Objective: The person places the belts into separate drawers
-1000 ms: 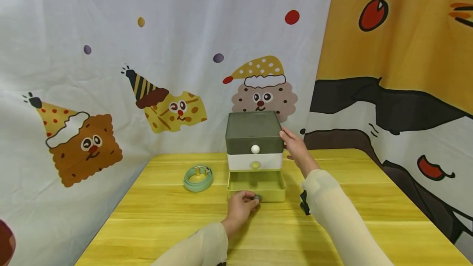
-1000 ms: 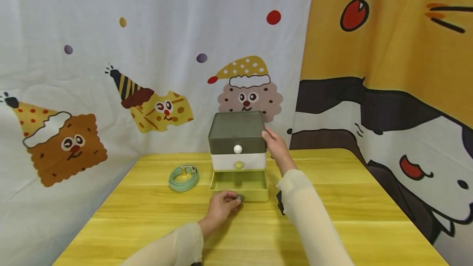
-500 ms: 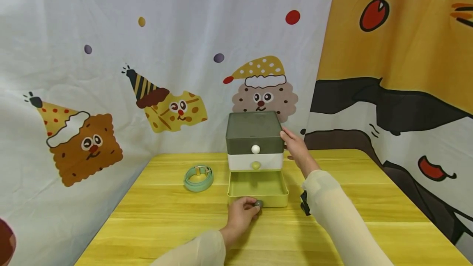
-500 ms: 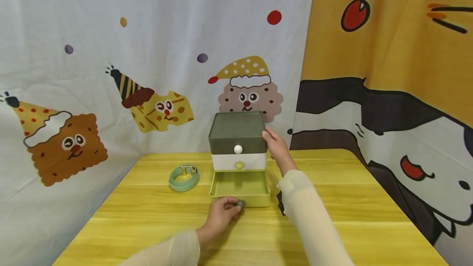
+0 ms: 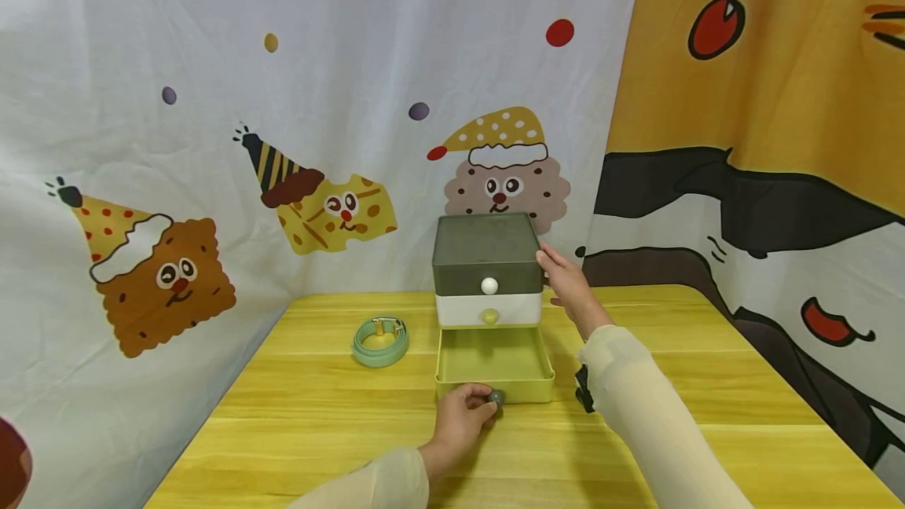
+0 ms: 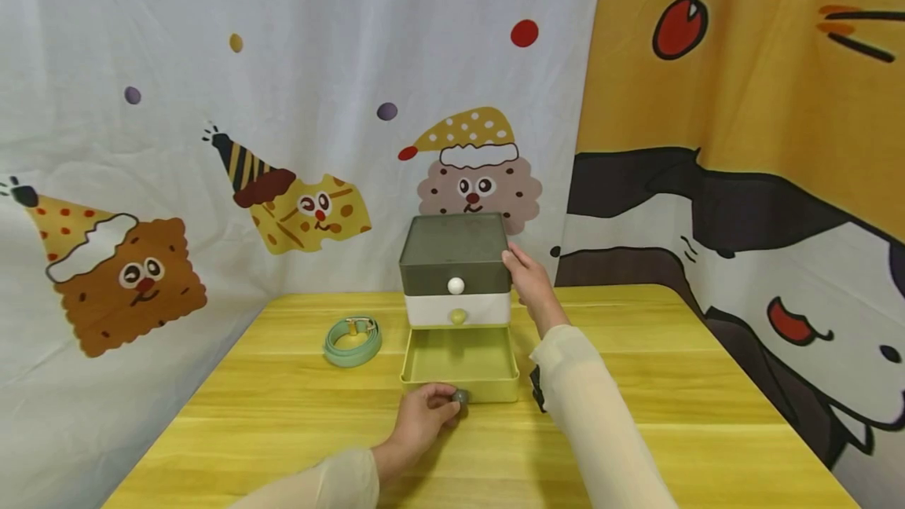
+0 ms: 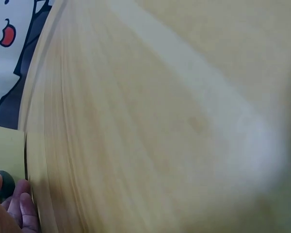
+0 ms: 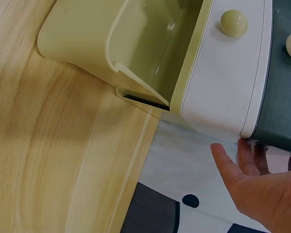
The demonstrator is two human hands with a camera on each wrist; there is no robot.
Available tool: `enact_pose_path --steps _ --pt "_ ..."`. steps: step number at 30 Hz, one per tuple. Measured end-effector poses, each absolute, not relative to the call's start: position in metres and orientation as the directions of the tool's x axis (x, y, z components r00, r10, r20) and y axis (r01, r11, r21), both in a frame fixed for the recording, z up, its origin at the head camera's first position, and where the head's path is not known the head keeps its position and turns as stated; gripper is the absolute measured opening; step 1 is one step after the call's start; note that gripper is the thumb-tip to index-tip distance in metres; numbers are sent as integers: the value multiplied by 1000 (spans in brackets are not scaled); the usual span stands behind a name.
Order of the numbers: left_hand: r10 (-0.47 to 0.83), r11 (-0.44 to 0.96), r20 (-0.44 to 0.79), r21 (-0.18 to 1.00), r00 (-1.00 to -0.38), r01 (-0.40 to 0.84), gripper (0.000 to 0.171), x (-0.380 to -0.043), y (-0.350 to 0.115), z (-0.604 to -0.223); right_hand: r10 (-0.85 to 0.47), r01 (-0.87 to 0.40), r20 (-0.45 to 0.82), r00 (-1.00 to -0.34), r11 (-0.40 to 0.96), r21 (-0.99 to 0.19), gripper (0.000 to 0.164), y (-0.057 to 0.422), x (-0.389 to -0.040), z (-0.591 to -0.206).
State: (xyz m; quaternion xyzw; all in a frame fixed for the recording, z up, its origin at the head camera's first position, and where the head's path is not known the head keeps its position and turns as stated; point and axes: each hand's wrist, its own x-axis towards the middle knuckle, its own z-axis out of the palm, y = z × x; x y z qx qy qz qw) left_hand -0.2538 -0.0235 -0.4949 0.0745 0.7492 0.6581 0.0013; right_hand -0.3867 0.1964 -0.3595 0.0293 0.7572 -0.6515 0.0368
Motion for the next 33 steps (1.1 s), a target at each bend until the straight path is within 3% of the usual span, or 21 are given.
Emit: enact_pose_path --steps 15,33 --pt "106 76 87 993 -991 95 15 -247 -25 -494 -14 87 -90 -996 148 -985 58 197 -384 -358" --pt "109 213 106 969 -988 127 16 -252 -47 -475 -21 78 -82 -996 150 -986 58 197 -384 -359"
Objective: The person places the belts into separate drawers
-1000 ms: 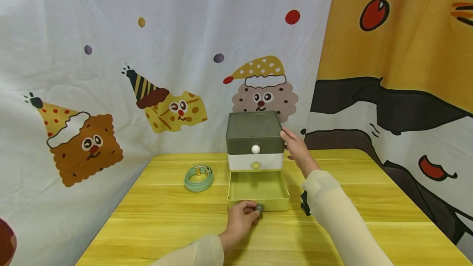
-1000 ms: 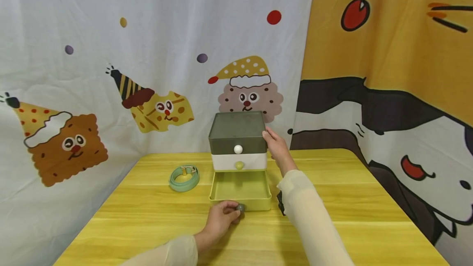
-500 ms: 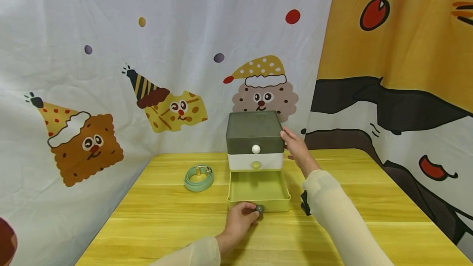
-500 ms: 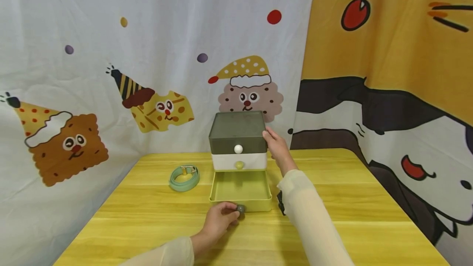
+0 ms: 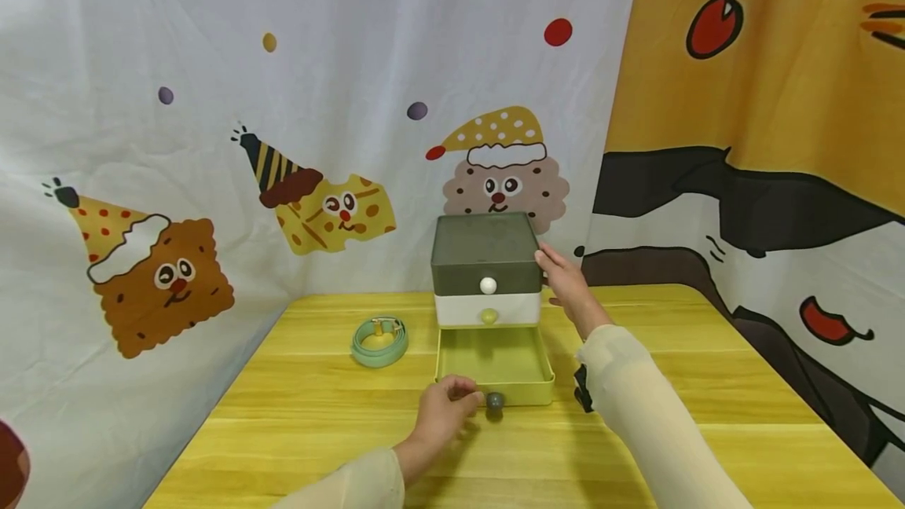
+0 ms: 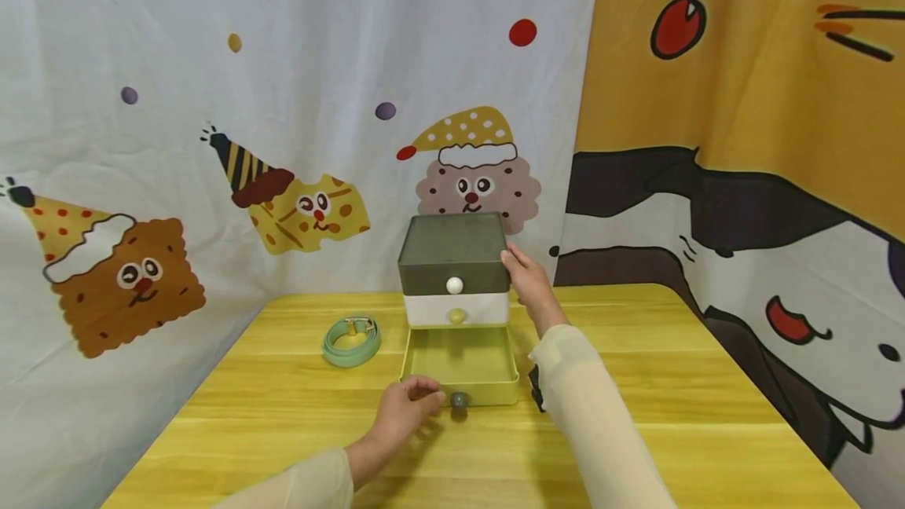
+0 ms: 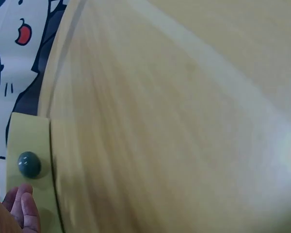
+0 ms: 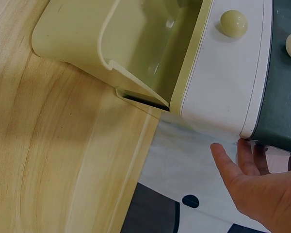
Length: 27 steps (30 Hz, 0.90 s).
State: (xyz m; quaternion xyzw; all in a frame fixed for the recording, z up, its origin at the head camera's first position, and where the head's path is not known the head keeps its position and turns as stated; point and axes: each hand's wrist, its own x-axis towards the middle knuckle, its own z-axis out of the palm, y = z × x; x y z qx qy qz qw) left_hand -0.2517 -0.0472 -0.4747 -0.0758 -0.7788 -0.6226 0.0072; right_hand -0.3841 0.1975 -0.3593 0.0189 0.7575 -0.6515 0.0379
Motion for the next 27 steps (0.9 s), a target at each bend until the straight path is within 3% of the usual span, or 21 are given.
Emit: enact_pose_path --steps 12,27 --pt "91 253 188 945 -978 205 16 -271 -62 -448 -14 93 -96 -995 141 -986 59 198 -385 -358" --pt "-29 241 174 957 -984 162 28 -299 -96 -429 -8 91 -93 -996 131 -987 58 197 -387 -360"
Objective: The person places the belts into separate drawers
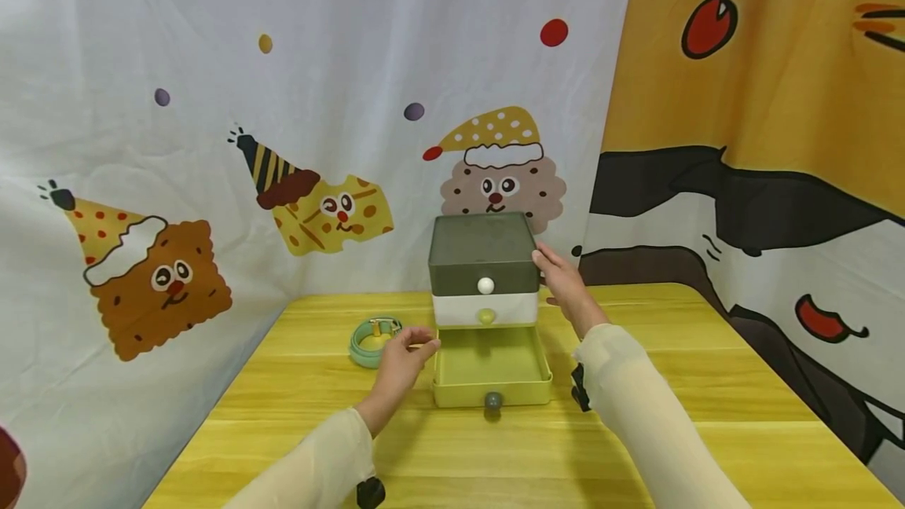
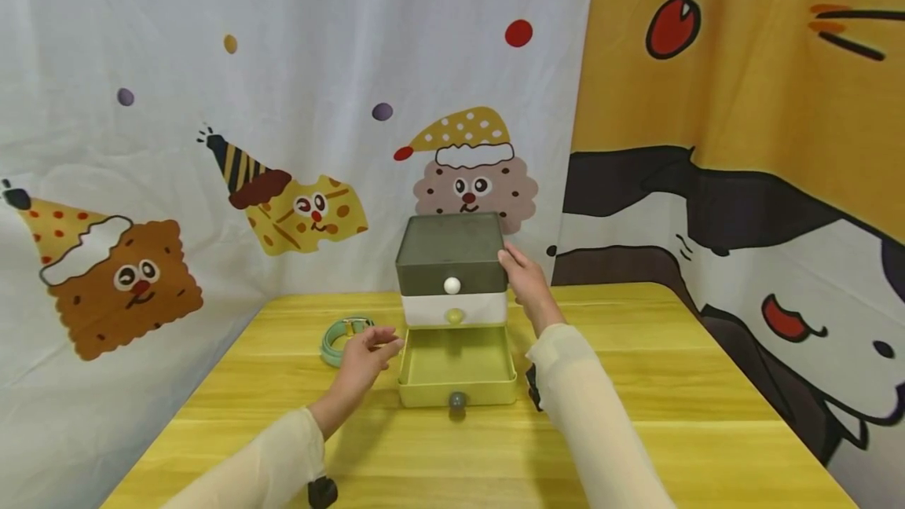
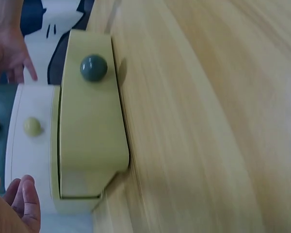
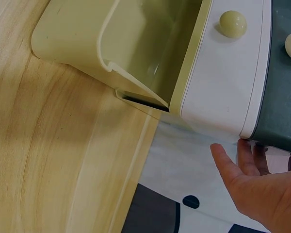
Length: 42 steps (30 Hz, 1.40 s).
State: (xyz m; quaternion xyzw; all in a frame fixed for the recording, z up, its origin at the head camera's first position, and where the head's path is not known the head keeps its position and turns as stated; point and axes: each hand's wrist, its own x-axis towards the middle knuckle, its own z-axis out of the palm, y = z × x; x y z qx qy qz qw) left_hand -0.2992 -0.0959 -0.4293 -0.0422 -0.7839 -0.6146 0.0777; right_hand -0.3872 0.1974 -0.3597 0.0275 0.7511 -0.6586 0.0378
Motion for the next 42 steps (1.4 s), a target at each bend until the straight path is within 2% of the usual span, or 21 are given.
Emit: enact_pose_path --steps 5,14,22,42 --pt "-62 281 200 944 -978 175 32 -305 -109 -430 -7 98 -99 -995 121 -988 58 196 -389 -360" --pt "-90 303 153 945 -984 119 34 -315 -135 -436 -8 90 -92 -996 141 -986 58 197 -388 -360" --pt "-159 352 162 931 -974 98 38 -328 -161 -443 -6 92 -94 -996 143 -986 59 197 -387 -361" --pt "-197 397 97 918 -976 11 52 -344 -213 -449 -3 90 -91 -996 145 -985 58 196 -387 -360"
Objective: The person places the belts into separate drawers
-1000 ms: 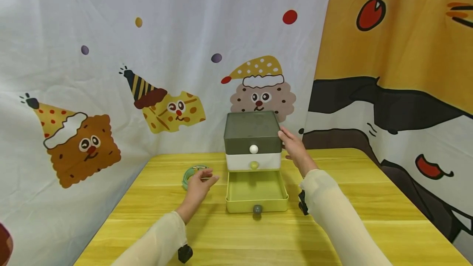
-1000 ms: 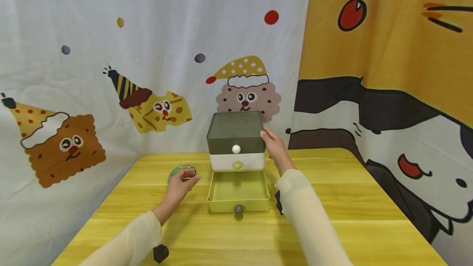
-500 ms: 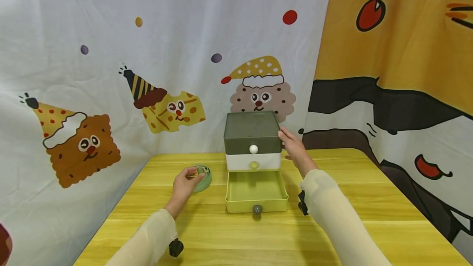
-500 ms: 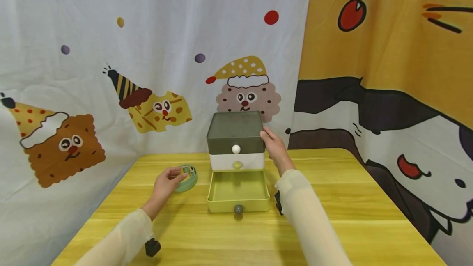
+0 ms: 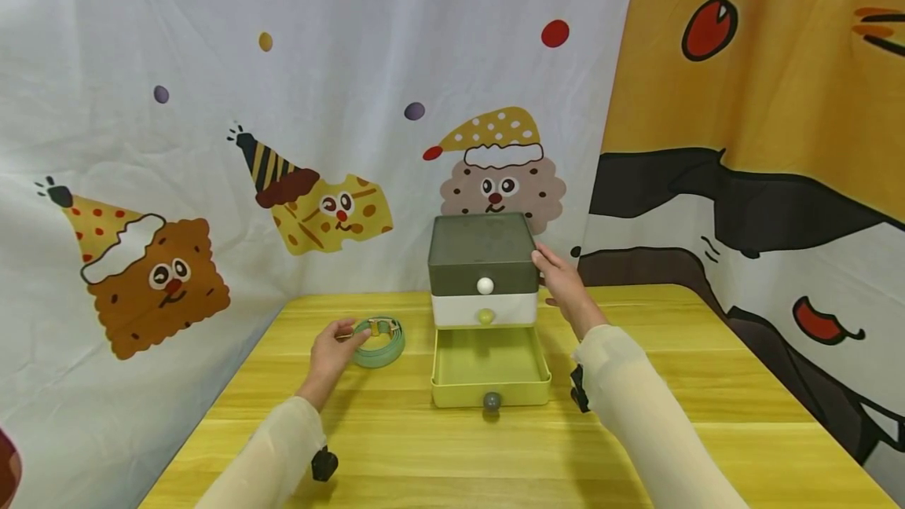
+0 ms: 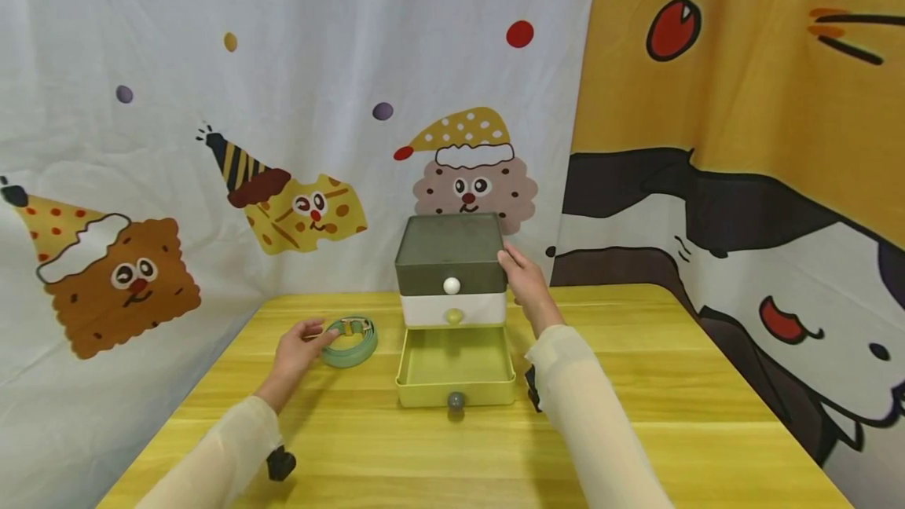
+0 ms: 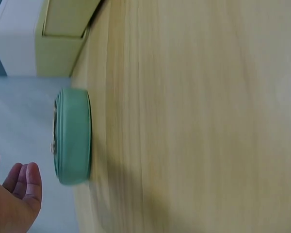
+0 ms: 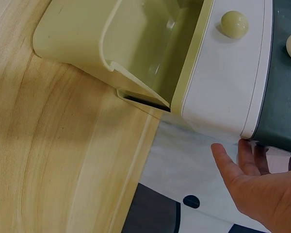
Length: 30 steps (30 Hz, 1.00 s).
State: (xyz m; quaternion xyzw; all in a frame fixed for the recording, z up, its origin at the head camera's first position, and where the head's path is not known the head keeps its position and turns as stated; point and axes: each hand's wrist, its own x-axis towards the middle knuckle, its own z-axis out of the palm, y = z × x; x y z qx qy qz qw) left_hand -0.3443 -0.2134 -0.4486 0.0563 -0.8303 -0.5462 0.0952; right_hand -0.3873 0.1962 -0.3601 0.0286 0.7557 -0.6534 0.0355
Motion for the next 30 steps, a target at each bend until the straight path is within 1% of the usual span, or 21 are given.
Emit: enact_pose_path --steps 9,15,20,25,30 --pt "-149 393 63 920 -987 0 60 -346 -233 -454 -4 87 -88 -996 145 -986 58 197 -387 -361" --pt "-128 409 43 913 -991 -13 59 -348 -240 -463 2 91 -91 -996 141 -986 59 197 -387 -361" --pt "-128 433 31 901 -991 -27 63 -349 -241 -470 2 91 -92 -996 139 -986 59 196 -387 -361" --pt "-120 437 -6 897 -993 -58 66 -350 -243 -475 2 94 -95 -995 144 -985 58 197 -388 -361" --pt "-95 473 -29 878 -995 -71 63 -353 -244 -479 9 102 -102 -995 131 -986 57 196 -389 -361"
